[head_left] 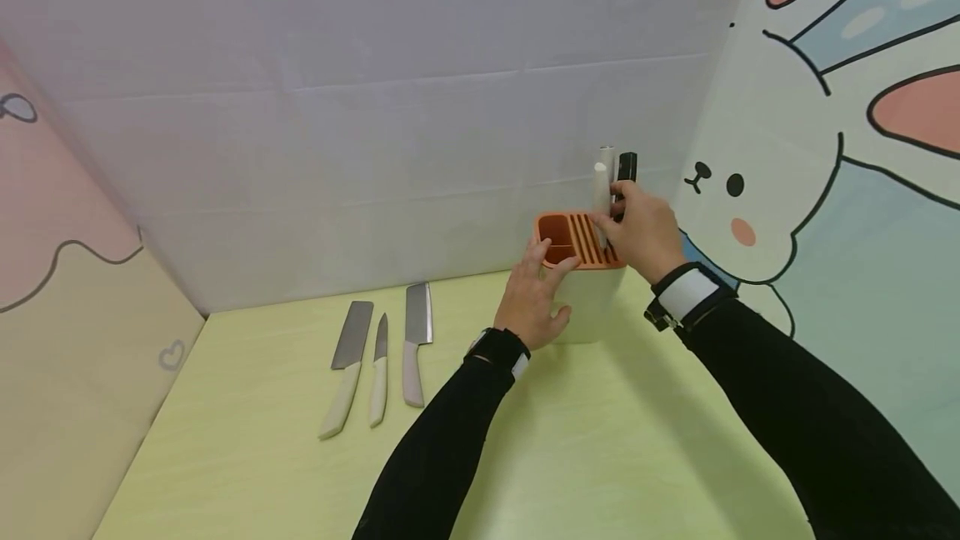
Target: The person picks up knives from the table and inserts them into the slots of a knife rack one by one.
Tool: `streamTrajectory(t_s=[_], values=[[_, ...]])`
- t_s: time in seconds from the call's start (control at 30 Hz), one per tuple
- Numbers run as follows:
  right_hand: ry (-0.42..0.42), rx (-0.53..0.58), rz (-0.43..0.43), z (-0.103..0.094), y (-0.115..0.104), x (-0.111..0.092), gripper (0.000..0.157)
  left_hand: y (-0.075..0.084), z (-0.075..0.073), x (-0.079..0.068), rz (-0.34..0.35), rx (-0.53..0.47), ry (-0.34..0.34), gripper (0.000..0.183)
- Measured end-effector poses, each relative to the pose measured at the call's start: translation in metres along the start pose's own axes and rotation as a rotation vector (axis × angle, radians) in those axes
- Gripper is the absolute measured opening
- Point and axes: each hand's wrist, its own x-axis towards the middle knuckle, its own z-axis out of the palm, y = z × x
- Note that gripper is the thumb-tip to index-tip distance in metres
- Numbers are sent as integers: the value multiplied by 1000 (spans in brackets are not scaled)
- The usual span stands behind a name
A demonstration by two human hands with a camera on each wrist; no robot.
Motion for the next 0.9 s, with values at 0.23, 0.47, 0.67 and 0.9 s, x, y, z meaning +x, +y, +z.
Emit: streamTrajectory(t_s=[0.23, 0.47, 0.67, 0.9], values=[[67, -58, -51, 6, 1, -1, 47, -2, 1, 0, 23, -5, 32, 71], [124, -109, -104, 9, 2, -1, 60, -2, 4, 1, 19, -10, 21, 71], [164, -123, -142, 11, 5, -1, 58, -4, 6, 0, 24, -7, 24, 72], [172, -102, -138, 13, 6, -2, 55, -5, 6, 0, 18, -6, 16, 73]])
